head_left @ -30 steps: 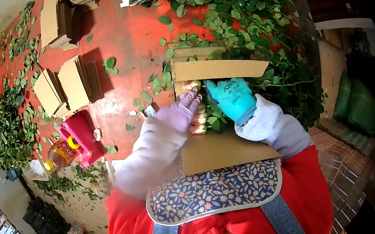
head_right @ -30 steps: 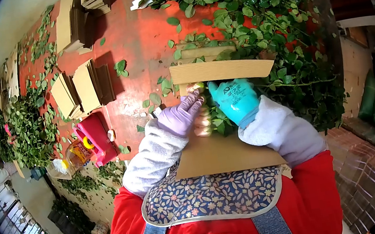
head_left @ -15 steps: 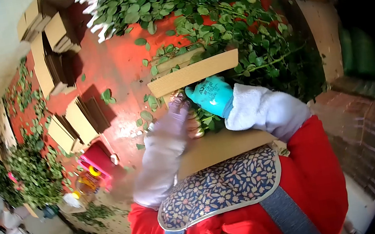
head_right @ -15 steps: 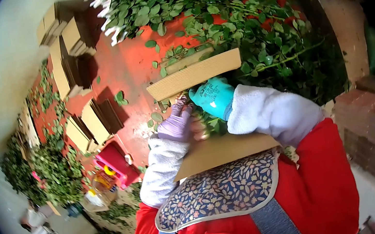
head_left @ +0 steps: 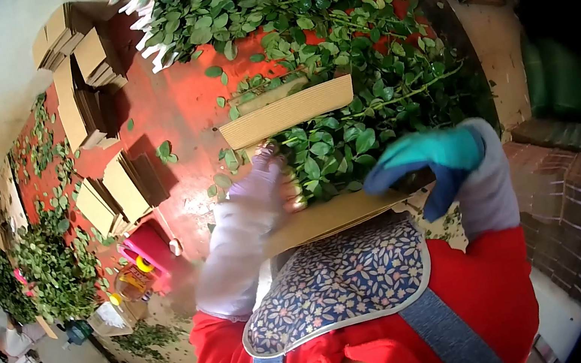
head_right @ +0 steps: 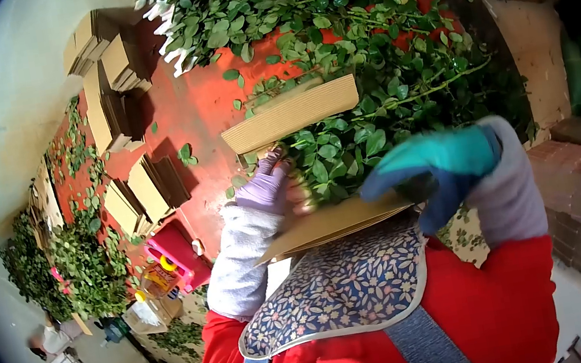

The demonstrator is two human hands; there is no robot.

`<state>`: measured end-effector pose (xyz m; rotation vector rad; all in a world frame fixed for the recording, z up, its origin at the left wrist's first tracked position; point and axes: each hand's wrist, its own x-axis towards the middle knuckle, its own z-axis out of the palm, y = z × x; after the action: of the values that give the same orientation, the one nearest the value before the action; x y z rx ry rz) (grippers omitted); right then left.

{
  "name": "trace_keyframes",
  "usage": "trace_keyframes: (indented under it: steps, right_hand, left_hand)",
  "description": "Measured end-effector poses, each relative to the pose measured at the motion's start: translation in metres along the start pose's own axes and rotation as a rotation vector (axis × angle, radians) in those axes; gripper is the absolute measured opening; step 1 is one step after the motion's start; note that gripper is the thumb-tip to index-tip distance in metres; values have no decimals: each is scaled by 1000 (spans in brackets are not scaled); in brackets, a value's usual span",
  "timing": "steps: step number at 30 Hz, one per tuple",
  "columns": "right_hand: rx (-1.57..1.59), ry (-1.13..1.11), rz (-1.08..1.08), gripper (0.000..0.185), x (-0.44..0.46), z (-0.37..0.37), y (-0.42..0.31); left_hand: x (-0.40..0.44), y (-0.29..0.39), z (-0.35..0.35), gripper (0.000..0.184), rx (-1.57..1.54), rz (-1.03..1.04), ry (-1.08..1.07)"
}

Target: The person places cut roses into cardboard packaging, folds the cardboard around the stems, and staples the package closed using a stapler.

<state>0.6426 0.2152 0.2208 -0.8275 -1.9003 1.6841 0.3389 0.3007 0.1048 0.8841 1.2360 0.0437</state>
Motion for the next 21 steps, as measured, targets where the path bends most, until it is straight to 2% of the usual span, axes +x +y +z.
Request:
trace_keyframes:
  steps: [1,3,4,6,7,8,11,13,14,16,17,18,20,21]
  right_hand:
    - [-74,38,26,48,-3,11,2]
    - [-225,116,12,40,-4,26,12]
    - [-227,114,9,40,-2,33,20]
    - [-551,592,-49,29,2,44,30]
    - [-539,444,180,24,12,29,33]
    - [-738,753,55,23,18,36,45]
    - [-721,781,114,21,36,29,72]
    - [-636,836,255,16,49,31,83]
    - [-633,820,251,16,52,34,94]
    - [-540,1029,145,14,51,38,110]
    - [-573,952,255,16,52,34,103]
    - [-675,994,146,17,54,33,108]
    - [-814,950,213,16,53,32,104]
    - [-1017,880,340,15,49,32,97]
  left_hand:
    - [8,-12,-11,42,573,359,47]
    - [8,-16,-13,39,1151,714,102]
    - [4,-12,-9,37,769,602,-14]
    - [8,-15,-13,35,392,481,-118]
    - [27,-31,-28,34,943,894,-33]
    - [27,-40,-32,35,874,906,29]
    - [25,-64,-49,38,585,1022,282]
    - [7,-74,-72,46,685,1280,482]
    - [-18,-45,-58,44,808,1237,388]
    - [-68,10,-29,43,1041,1153,184]
    - [-45,-4,-31,41,1081,1278,113]
    - [-23,-14,-29,43,1127,1293,-46]
    - [6,-23,-23,45,1342,1080,-123]
    - [10,-23,-23,44,1368,1092,-112]
